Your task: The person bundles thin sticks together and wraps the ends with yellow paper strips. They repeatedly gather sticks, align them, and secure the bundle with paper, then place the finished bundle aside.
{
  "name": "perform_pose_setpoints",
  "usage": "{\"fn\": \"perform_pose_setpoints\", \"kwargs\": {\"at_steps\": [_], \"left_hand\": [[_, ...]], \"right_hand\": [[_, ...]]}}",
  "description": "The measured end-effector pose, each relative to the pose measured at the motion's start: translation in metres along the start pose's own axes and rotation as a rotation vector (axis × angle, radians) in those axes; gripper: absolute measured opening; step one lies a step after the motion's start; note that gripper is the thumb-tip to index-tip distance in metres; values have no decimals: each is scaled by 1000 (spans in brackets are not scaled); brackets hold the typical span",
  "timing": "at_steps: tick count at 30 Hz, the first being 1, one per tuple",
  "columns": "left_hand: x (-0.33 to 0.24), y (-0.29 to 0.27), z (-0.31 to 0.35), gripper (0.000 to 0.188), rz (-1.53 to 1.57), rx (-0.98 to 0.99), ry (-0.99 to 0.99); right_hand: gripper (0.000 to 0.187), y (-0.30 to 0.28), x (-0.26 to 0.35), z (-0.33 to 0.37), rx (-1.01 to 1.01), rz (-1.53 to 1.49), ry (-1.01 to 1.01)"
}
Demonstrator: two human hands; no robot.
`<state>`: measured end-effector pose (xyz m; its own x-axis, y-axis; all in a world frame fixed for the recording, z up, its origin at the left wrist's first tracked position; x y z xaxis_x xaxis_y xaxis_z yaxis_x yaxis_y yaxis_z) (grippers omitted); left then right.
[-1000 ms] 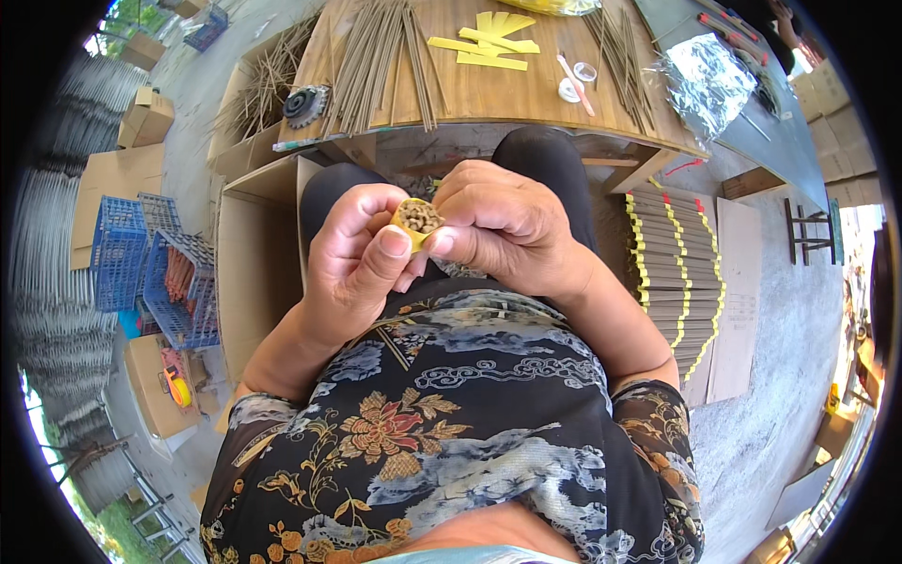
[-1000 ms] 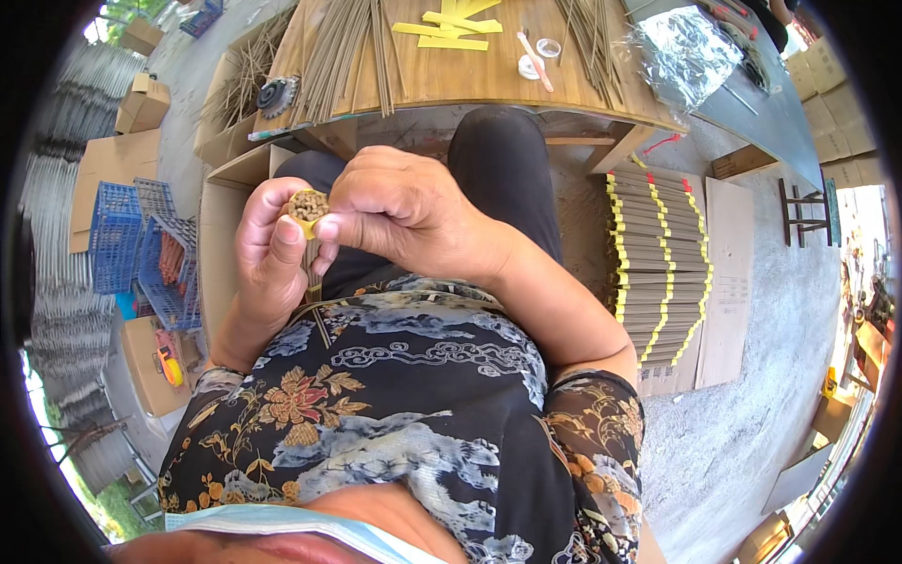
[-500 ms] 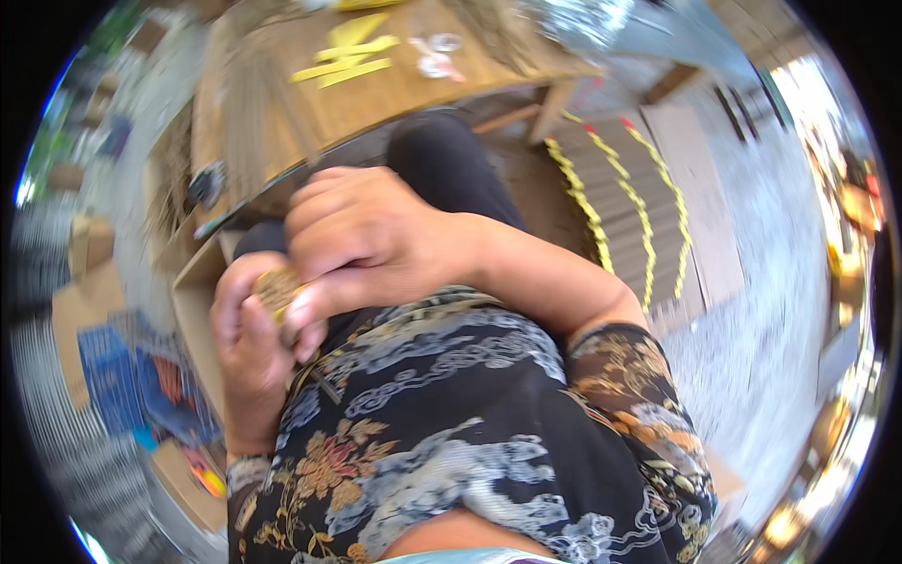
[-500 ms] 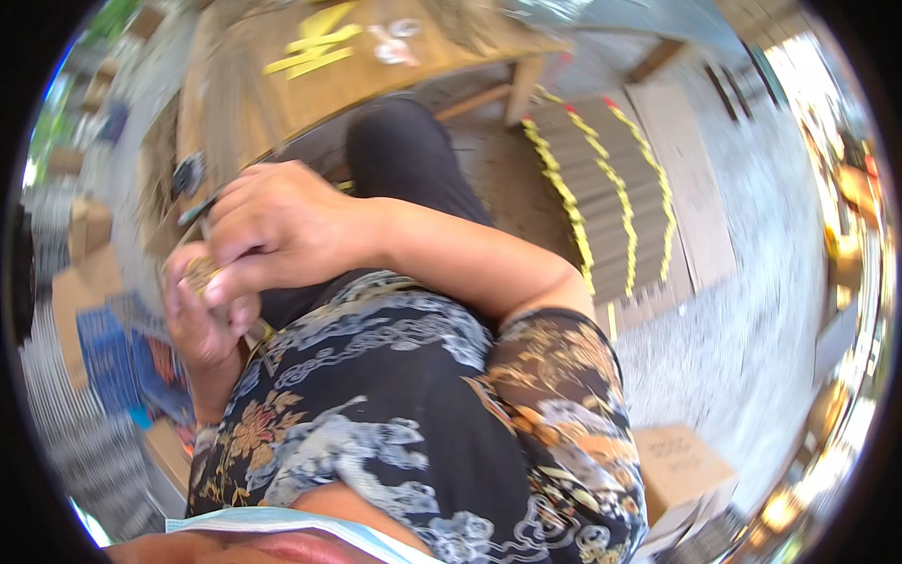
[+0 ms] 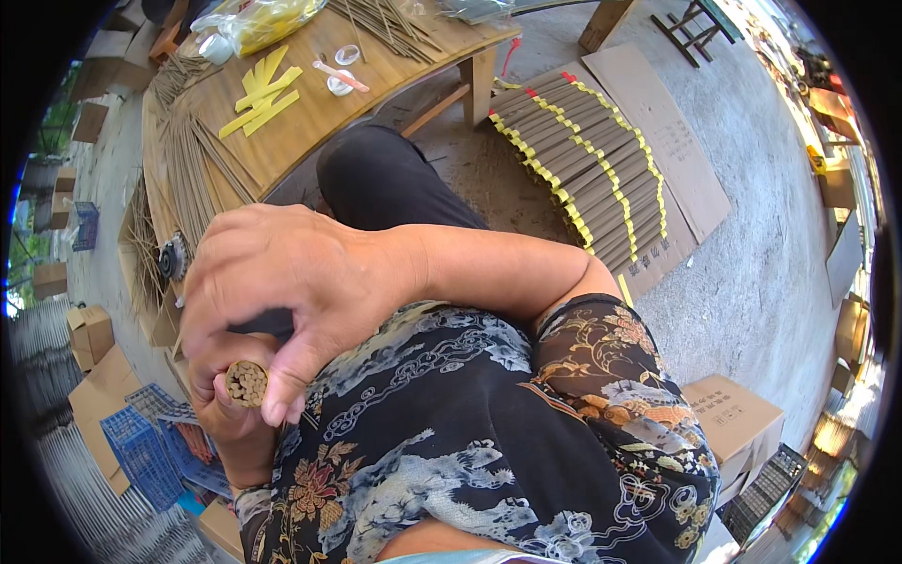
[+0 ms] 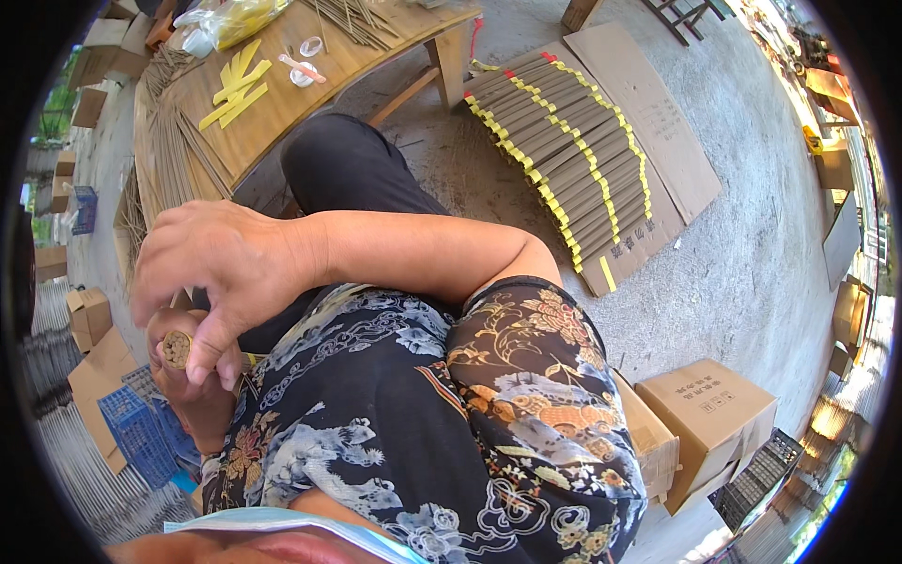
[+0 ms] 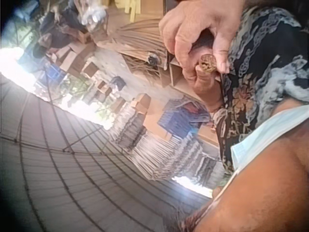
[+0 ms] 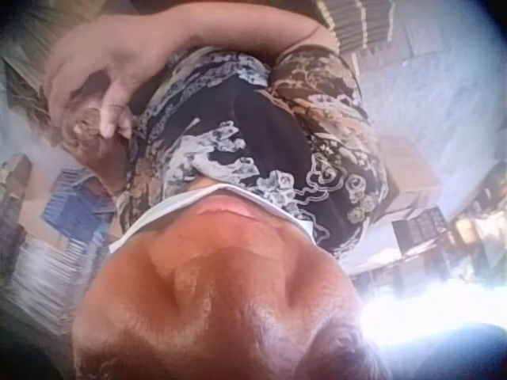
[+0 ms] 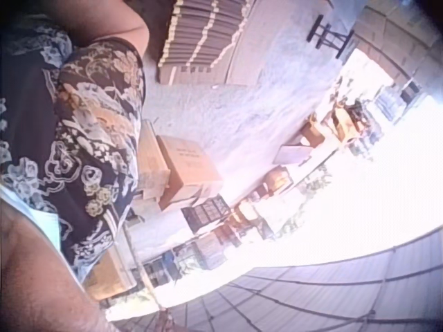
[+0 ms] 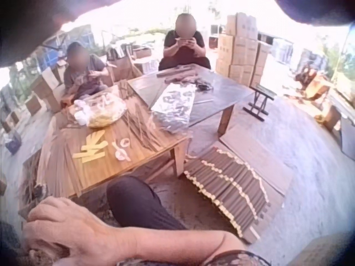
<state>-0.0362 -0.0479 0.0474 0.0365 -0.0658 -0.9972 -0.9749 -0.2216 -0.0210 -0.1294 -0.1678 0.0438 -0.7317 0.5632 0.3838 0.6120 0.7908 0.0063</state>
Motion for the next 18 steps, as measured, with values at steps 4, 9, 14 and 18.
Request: {"fn": "perform_pose_setpoints", "kwargs": {"at_steps": [4, 9, 14, 18], "left_hand": [[-1, -13, 1, 48, -235, -124, -25], [-17, -15, -27, 47, -321, 178, 105], [-27, 1, -45, 49, -169, 288, 11], [-19, -7, -49, 49, 63, 388, -131]], "right_hand": [[34, -9, 1, 2, 7, 23, -134], [31, -18, -6, -5, 71, 98, -64], [38, -25, -8, -15, 181, 176, 7], [44, -23, -19, -18, 275, 140, 82]]}}
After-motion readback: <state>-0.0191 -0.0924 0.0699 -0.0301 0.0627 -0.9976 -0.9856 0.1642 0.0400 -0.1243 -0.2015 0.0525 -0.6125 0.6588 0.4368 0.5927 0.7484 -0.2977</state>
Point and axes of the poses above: each hand's wrist, its own z-axis away from the middle knuckle, its own y-axis out of the palm, x = y × z, the point moved 3 cm from there along -z, towards the middle knuckle, and after that the axes turned 2 degrees about x, right-handed, at the moved point
